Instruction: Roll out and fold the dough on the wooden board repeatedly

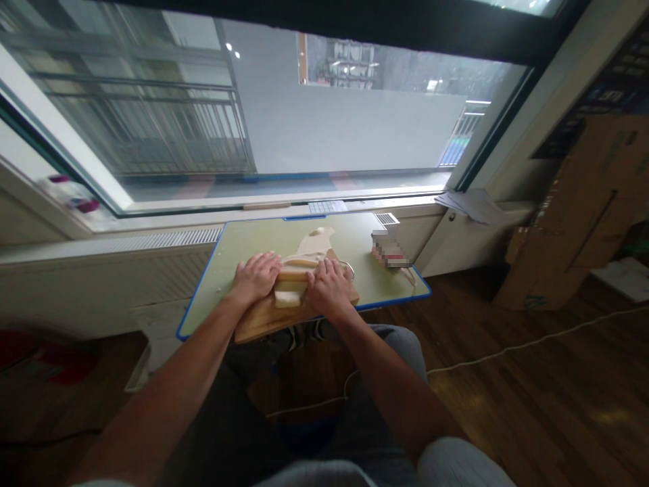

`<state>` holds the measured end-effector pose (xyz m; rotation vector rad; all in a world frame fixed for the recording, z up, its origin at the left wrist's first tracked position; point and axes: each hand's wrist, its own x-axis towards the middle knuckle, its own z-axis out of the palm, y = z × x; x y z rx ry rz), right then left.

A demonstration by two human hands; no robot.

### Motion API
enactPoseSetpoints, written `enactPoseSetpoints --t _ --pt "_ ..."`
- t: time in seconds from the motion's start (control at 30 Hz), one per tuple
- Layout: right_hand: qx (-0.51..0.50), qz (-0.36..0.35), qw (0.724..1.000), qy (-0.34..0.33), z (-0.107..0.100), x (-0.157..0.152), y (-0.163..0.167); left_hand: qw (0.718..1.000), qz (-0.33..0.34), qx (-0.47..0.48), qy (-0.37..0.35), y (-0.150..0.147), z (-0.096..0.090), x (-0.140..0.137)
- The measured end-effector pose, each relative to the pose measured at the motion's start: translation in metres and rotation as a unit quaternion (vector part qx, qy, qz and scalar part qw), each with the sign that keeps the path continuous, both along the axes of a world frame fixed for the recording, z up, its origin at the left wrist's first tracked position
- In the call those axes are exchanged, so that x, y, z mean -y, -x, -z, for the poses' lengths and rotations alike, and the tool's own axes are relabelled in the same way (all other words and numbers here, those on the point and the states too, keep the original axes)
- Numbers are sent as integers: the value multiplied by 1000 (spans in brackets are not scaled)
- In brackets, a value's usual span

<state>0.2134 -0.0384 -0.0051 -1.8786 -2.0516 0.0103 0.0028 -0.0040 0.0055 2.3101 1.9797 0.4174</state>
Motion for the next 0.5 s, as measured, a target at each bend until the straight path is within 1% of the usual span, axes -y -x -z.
enactPoseSetpoints --t 0.07,0.2,0.3,0.37,0.4,0.43,0.5 --pt "-1 -10 1000 -18 2 13 -1 1000 10 7 -12 4 5 10" --pt "-8 -44 997 -61 10 53 -5 998 33 31 -54 13 15 40" --pt "-18 -60 995 -73 11 70 -10 996 29 57 -64 16 16 55" --pt "-30 -51 997 -55 9 67 -14 996 28 69 -50 14 11 53" --pt "-37 -45 997 -43 7 61 -16 996 28 73 -38 13 7 47" --pt "-43 -42 998 -30 4 55 -18 996 28 77 -24 12 3 39" --pt "-53 -48 997 -6 0 40 -23 996 17 90 7 9 -5 13"
